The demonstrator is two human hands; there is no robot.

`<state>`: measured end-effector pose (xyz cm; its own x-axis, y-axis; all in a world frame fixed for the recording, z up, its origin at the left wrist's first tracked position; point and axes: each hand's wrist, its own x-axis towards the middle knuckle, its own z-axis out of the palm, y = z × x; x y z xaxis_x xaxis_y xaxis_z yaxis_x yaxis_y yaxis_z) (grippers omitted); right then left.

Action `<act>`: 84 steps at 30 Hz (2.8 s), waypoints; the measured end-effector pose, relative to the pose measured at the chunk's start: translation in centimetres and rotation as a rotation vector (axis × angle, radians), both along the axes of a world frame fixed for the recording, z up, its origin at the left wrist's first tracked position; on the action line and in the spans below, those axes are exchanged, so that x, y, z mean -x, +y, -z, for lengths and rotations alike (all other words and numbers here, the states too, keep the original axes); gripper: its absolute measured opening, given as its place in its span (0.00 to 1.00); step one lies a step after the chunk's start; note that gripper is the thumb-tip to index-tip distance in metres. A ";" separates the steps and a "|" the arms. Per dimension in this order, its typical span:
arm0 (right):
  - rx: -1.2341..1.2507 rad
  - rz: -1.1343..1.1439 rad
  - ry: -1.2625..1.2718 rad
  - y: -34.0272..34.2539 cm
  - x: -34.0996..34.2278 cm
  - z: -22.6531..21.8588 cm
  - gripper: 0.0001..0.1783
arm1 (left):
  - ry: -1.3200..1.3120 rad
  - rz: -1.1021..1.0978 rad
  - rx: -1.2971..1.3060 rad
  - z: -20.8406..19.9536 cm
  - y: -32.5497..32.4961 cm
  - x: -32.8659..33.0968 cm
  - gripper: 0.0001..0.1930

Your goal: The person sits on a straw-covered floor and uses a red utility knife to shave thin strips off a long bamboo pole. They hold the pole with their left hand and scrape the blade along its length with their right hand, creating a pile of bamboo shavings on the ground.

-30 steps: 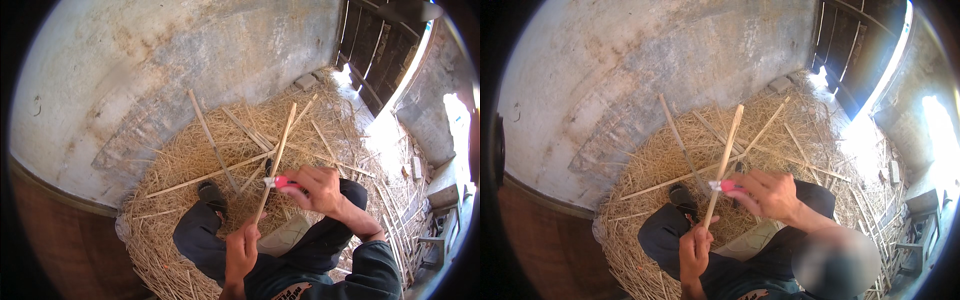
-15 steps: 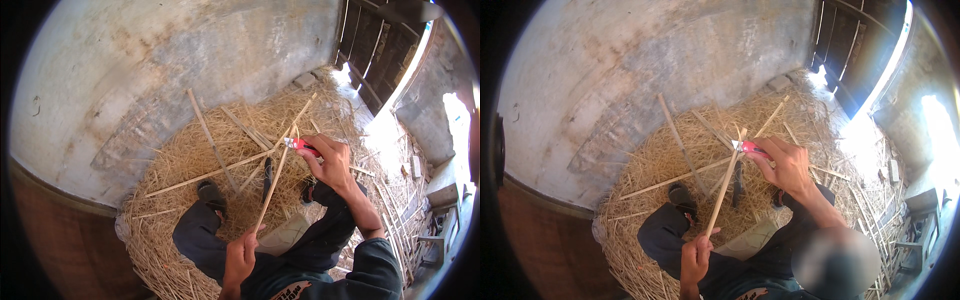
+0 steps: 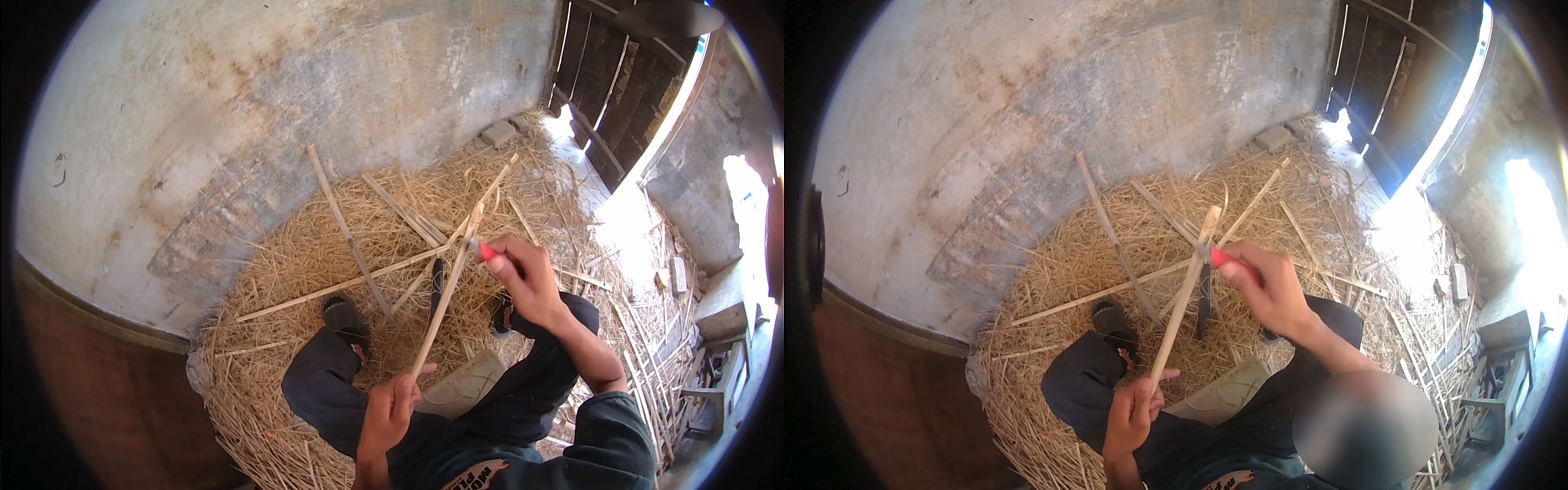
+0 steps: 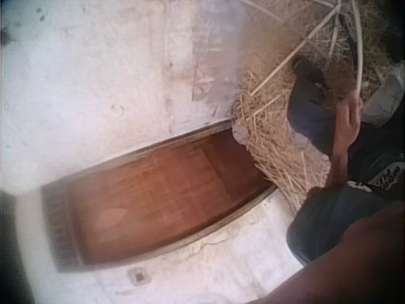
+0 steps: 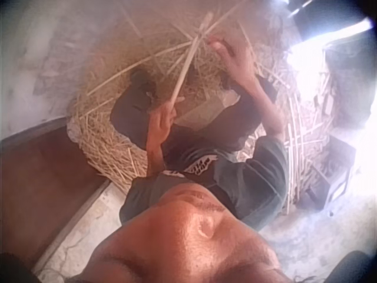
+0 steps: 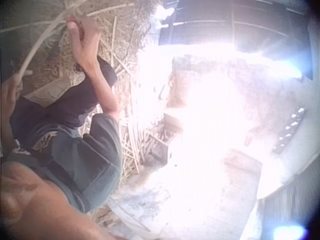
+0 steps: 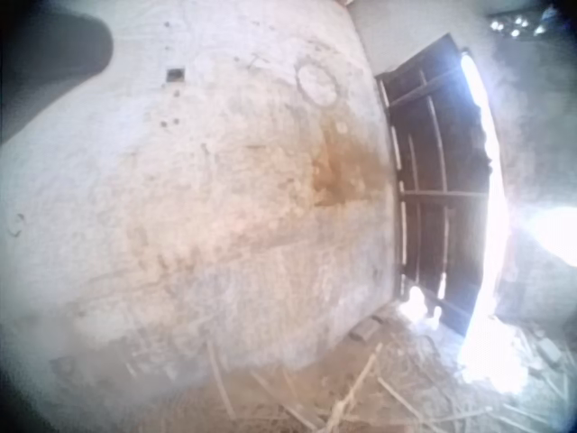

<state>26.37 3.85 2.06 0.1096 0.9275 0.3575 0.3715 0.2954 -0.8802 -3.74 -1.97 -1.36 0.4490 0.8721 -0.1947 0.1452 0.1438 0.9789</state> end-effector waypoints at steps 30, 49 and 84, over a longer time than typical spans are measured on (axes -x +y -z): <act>-0.366 0.277 -0.575 0.7 -0.4 0.6 0.12 | 0.158 -0.083 -0.219 -0.4 -0.7 -1.4 0.23; -0.073 0.183 -0.155 1.3 -0.9 -1.6 0.27 | -0.020 -0.004 0.061 0.4 -0.7 1.0 0.24; 0.058 0.023 0.032 3.5 -3.2 -1.0 0.10 | 0.111 0.047 0.006 0.7 -0.1 0.4 0.21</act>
<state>29.56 7.36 3.09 0.1418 0.9437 0.2987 0.3486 0.2348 -0.9074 -4.15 -2.03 -2.09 0.4646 0.8494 -0.2502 0.2593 0.1396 0.9557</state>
